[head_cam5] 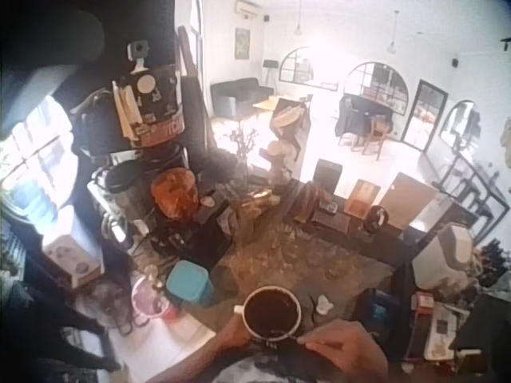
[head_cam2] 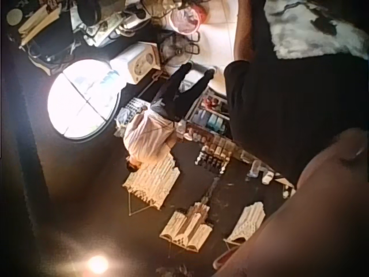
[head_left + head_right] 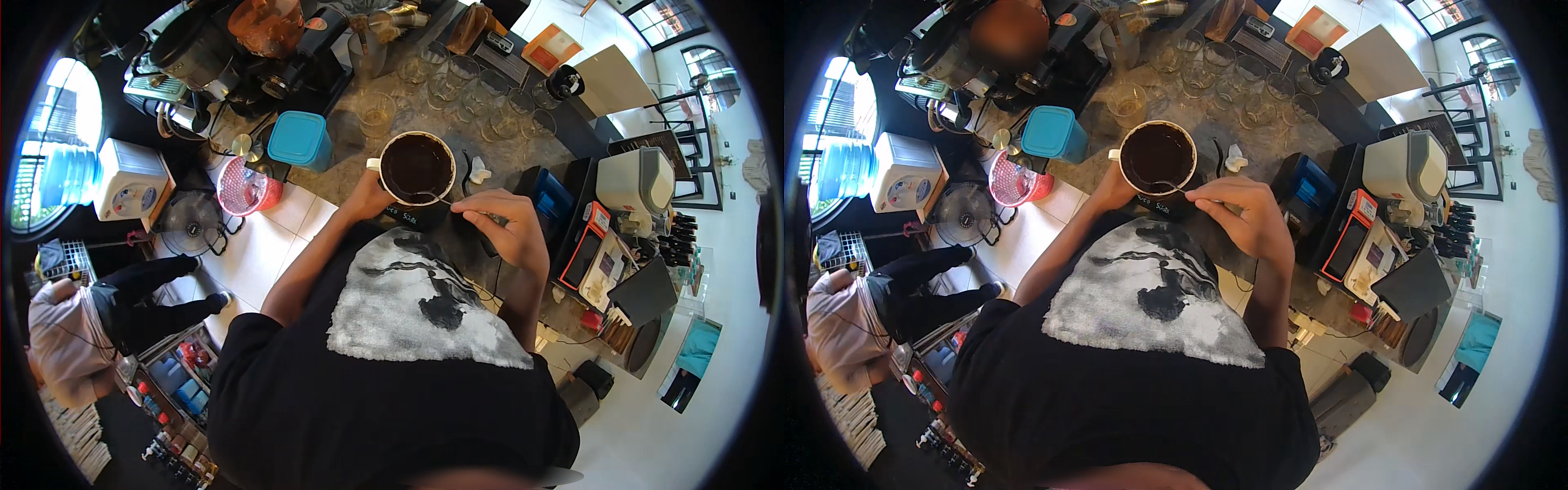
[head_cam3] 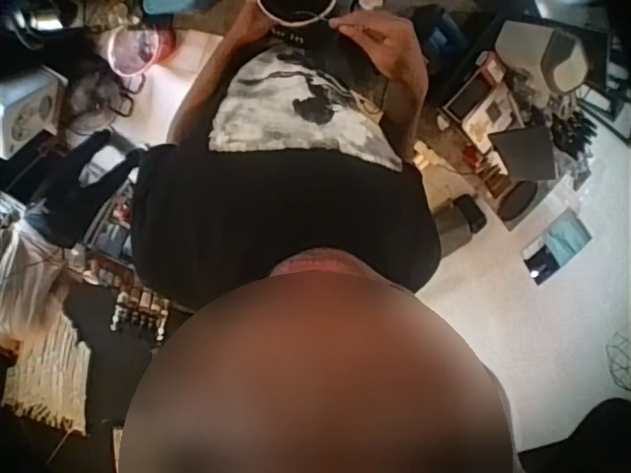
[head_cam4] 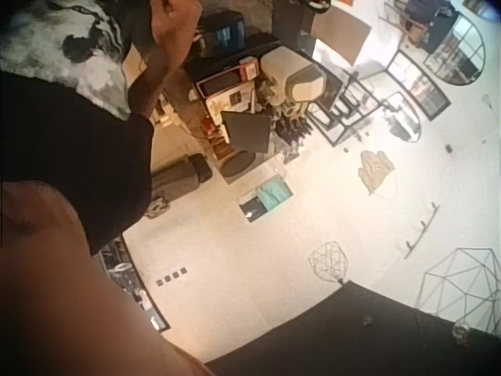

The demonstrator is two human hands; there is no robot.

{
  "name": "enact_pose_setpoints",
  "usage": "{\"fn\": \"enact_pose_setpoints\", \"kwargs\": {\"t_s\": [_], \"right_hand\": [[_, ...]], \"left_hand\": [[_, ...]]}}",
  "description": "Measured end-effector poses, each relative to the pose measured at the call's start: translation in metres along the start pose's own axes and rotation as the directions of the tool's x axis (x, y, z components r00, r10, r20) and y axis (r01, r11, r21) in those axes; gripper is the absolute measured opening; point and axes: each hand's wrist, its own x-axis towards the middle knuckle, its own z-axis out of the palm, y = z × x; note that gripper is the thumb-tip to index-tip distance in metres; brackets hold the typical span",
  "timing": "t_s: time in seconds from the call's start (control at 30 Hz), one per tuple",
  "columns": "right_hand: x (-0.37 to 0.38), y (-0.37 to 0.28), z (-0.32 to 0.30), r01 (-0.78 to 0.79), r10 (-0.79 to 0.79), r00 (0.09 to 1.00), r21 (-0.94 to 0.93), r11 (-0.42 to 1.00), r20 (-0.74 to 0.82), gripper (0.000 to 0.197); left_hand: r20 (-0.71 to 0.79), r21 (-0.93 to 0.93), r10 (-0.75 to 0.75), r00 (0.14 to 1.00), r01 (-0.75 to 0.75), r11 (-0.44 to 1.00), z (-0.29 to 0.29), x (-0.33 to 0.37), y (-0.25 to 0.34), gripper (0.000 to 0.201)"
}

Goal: Prepare drinks behind a bar counter and serve them to a table on a tray.

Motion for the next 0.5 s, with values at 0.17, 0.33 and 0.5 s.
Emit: {"fn": "enact_pose_setpoints", "kwargs": {"t_s": [0.17, 0.33, 0.5], "right_hand": [[0.000, -0.001, -0.004, 0.009, -0.010, 1.000, -0.018, 1.000, -0.021, 0.016], [0.005, -0.004, 0.001, -0.035, 0.036, 0.998, 0.017, 0.999, -0.046, 0.015], [0.008, -0.004, 0.003, -0.089, 0.092, 0.994, 0.060, 0.994, -0.055, 0.016]], "left_hand": [[0.002, 0.004, 0.029, 1.000, -0.029, 1.000, 0.000, 0.001, -0.001, 0.038], [-0.011, -0.026, 0.056, 0.998, -0.057, 0.998, 0.001, 0.000, -0.003, 0.040], [0.002, -0.006, 0.047, 0.999, -0.047, 0.999, -0.002, 0.002, -0.009, 0.042]]}}
